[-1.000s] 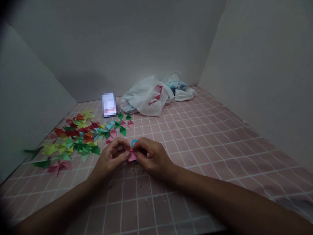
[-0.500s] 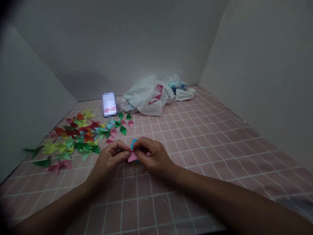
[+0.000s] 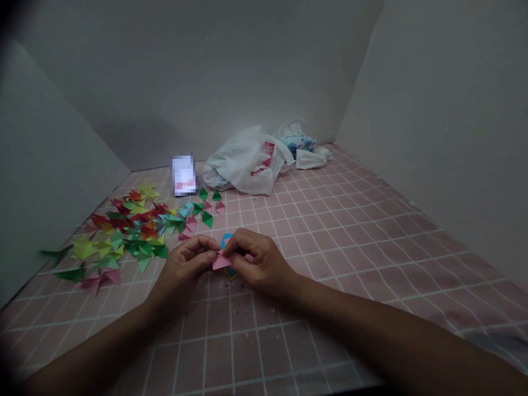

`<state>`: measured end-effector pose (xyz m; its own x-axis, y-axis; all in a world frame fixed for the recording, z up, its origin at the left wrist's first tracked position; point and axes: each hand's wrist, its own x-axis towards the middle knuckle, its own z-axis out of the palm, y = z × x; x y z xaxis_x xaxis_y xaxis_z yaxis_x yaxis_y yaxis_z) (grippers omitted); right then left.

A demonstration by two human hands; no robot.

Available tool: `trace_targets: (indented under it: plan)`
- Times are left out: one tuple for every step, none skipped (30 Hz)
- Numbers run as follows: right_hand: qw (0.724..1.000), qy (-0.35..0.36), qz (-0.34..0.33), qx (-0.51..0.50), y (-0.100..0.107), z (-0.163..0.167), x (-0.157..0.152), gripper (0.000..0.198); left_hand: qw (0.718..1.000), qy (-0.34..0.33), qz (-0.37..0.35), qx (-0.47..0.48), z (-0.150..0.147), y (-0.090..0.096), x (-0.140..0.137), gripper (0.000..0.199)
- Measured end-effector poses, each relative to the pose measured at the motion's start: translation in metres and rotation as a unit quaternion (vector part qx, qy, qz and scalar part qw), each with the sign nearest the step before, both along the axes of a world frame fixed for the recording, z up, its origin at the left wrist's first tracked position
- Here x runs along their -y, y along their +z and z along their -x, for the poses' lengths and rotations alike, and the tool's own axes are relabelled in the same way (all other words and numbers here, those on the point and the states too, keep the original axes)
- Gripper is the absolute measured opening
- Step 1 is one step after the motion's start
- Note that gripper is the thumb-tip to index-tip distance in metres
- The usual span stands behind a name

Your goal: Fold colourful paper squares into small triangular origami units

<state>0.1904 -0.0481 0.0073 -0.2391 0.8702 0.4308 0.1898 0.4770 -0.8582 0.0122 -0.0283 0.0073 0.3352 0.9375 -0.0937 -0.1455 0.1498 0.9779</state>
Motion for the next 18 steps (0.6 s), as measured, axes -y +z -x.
trace_targets:
  plan:
    - [1.000,-0.002,-0.013,0.011,-0.0001,-0.0001,-0.0003,0.014,1.000,-0.003,0.003,-0.003,0.0000,0.0003,-0.0002,0.008]
    - [1.000,-0.003,-0.024,0.019,-0.0002,-0.0001,-0.0006,0.014,1.000,-0.005,0.004,-0.007,0.0000,0.0005,-0.0005,0.009]
    - [0.999,-0.002,-0.032,0.025,-0.0003,0.0000,-0.0009,0.014,1.000,-0.005,0.004,-0.011,-0.0001,0.0006,-0.0007,0.011]
    - [0.999,0.000,-0.039,0.028,-0.0003,0.0001,-0.0012,0.014,1.000,-0.004,0.003,-0.016,-0.0004,0.0007,-0.0009,0.013]
    - [0.999,0.002,-0.042,0.031,-0.0004,0.0002,-0.0014,0.014,1.000,-0.001,0.001,-0.020,-0.0008,0.0009,-0.0010,0.014]
    - [0.999,0.005,-0.040,0.032,-0.0004,0.0004,-0.0016,0.014,1.000,0.002,-0.001,-0.022,-0.0012,0.0012,-0.0011,0.015]
    - [0.999,0.006,-0.031,0.031,-0.0004,0.0006,-0.0017,0.014,1.000,0.007,-0.003,-0.022,-0.0017,0.0016,-0.0010,0.015]
    - [1.000,0.007,-0.014,0.026,-0.0004,0.0009,-0.0017,0.013,1.000,0.012,-0.005,-0.021,-0.0023,0.0023,-0.0007,0.015]
    - [1.000,0.009,0.012,0.012,-0.0004,0.0012,-0.0018,0.011,1.000,0.018,-0.008,-0.020,-0.0028,0.0030,-0.0005,0.015]
    - [0.999,0.013,0.046,-0.010,-0.0004,0.0015,-0.0018,0.008,0.999,0.025,-0.012,-0.018,-0.0033,0.0039,-0.0001,0.015]
    - [0.995,0.019,0.085,-0.039,-0.0004,0.0018,-0.0019,0.005,0.999,0.030,-0.017,-0.018,-0.0036,0.0047,0.0002,0.014]
    - [0.989,0.026,0.125,-0.070,-0.0004,0.0022,-0.0020,0.003,0.999,0.034,-0.023,-0.020,-0.0039,0.0055,0.0006,0.014]
    - [0.981,0.034,0.161,-0.101,-0.0006,0.0026,-0.0022,0.005,0.999,0.037,-0.030,-0.023,-0.0041,0.0061,0.0009,0.014]
    - [0.972,0.044,0.191,-0.127,-0.0008,0.0030,-0.0026,0.008,0.998,0.039,-0.037,-0.027,-0.0042,0.0066,0.0011,0.013]
    - [0.964,0.051,0.215,-0.148,-0.0012,0.0033,-0.0030,0.011,0.998,0.041,-0.043,-0.030,-0.0042,0.0070,0.0013,0.013]
    - [0.956,0.058,0.235,-0.164,-0.0017,0.0036,-0.0035,0.013,0.997,0.042,-0.048,-0.033,-0.0042,0.0073,0.0015,0.013]
    - [0.950,0.063,0.251,-0.176,-0.0023,0.0038,-0.0039,0.014,0.997,0.043,-0.053,-0.035,-0.0042,0.0075,0.0016,0.012]
    - [0.944,0.068,0.264,-0.187,-0.0030,0.0039,-0.0044,0.015,0.997,0.043,-0.057,-0.037,-0.0041,0.0076,0.0017,0.012]
